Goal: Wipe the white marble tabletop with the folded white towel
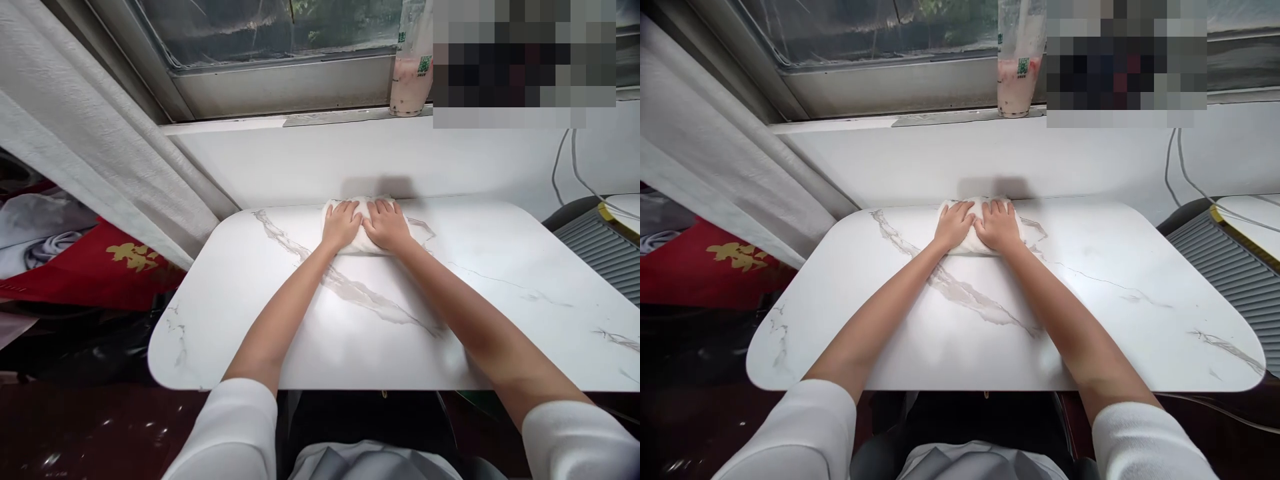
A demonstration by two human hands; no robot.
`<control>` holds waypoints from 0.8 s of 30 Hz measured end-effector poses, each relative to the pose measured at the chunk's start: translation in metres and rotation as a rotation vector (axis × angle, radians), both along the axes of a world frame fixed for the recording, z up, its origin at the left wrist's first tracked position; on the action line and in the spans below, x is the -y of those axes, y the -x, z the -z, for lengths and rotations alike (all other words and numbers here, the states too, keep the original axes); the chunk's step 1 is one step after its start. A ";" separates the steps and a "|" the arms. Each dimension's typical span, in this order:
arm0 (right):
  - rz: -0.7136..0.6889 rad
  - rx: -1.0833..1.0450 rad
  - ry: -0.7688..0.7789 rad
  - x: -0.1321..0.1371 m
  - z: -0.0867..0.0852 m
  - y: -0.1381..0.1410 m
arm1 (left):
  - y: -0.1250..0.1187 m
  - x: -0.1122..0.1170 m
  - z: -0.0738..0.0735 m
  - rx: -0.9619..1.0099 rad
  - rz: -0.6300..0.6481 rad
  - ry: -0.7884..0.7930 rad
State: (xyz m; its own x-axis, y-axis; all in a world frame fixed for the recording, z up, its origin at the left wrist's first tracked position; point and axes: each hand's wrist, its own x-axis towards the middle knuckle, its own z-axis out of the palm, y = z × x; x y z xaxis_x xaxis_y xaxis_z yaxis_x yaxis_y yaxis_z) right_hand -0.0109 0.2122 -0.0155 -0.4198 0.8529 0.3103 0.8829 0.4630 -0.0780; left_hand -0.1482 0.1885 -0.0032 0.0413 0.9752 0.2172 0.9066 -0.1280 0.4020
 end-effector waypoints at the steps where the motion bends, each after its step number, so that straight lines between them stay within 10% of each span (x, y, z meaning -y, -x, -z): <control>1: -0.006 0.007 -0.001 0.007 0.001 0.000 | 0.001 0.007 0.000 -0.005 -0.002 0.000; 16: -0.073 0.137 -0.062 0.211 -0.006 -0.010 | -0.003 0.208 -0.004 -0.081 0.024 0.064; 24: -0.140 0.141 -0.112 0.248 -0.006 0.008 | 0.012 0.257 -0.008 -0.091 -0.013 0.096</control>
State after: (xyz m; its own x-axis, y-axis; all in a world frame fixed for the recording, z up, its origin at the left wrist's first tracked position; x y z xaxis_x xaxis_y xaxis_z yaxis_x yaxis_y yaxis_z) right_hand -0.0188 -0.0359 -0.0094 -0.5772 0.7469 0.3301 0.8082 0.5803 0.1002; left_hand -0.1603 -0.0684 0.0046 0.0434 0.9920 0.1185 0.9414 -0.0803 0.3275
